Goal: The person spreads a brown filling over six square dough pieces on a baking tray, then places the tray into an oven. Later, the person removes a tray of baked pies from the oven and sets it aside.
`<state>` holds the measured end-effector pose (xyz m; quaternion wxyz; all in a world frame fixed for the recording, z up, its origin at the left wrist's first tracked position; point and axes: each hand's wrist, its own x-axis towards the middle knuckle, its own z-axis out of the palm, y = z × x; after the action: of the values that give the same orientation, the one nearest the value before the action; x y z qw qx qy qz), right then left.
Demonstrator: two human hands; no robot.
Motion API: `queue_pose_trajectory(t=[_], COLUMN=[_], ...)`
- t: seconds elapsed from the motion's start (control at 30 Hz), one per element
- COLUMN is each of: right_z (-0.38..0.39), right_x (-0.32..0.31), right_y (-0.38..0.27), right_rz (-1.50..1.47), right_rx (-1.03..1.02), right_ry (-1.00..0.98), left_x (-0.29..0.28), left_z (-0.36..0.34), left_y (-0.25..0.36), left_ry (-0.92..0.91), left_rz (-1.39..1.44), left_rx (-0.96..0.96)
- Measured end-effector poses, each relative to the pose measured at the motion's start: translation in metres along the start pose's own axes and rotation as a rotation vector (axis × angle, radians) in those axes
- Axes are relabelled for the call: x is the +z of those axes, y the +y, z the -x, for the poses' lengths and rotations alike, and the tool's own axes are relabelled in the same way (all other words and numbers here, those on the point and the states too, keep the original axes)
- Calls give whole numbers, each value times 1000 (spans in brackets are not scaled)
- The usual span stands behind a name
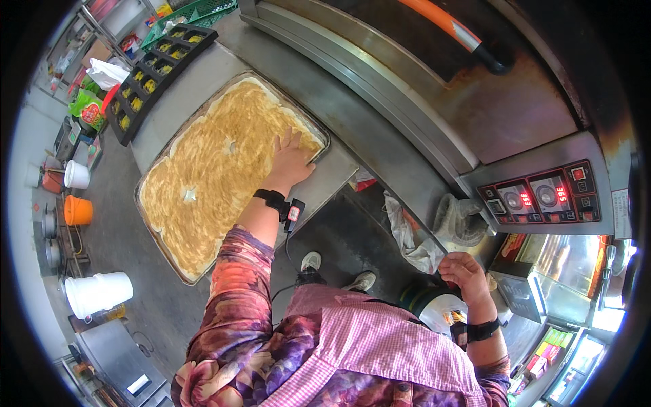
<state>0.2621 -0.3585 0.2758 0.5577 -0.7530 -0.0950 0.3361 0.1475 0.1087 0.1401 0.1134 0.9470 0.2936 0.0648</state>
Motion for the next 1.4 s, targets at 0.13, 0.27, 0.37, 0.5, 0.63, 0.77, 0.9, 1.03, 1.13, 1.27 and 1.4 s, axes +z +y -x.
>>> queue_pose_trajectory(t=[0.13, 0.27, 0.37, 0.5, 0.63, 0.77, 0.9, 1.03, 1.13, 1.27, 1.4], right_z=[-3, -5, -6, -8, -9, -5, 1, 5, 8, 5, -7], right_x=[11, 17, 19, 24, 33, 39, 36, 28, 23, 10, -28], right_y=[1, 4, 7, 11, 12, 13, 16, 22, 29, 49, 83], right_rz=[24, 18, 4, 17, 44, 75, 112, 78, 90, 91, -6], right_rx=[-5, -19, -32, -16, -23, -33, -35, -44, -63, -99, -59], right_ry=[-22, -36, -57, -49, -70, -106, -104, -76, -17, -75, 26], left_x=[11, 14, 15, 18, 13, 2, 3, 20, 27, 23, 14], left_z=[-11, -5, 17, 28, 2, -16, 0, 34, 49, 50, 40], left_y=[-2, -14, -30, -42, -27, -10, -19, -39, -46, -42, -32], left_ry=[129, 44, 30, 80, 123, -17, -32, 34, 29, -48, 6], left_rz=[192, 120, 107, 117, 163, 106, 69, 69, 84, 50, 17], left_rx=[65, 129, 187, 197, 185, 219, 260, 274, 296, 311, 227])
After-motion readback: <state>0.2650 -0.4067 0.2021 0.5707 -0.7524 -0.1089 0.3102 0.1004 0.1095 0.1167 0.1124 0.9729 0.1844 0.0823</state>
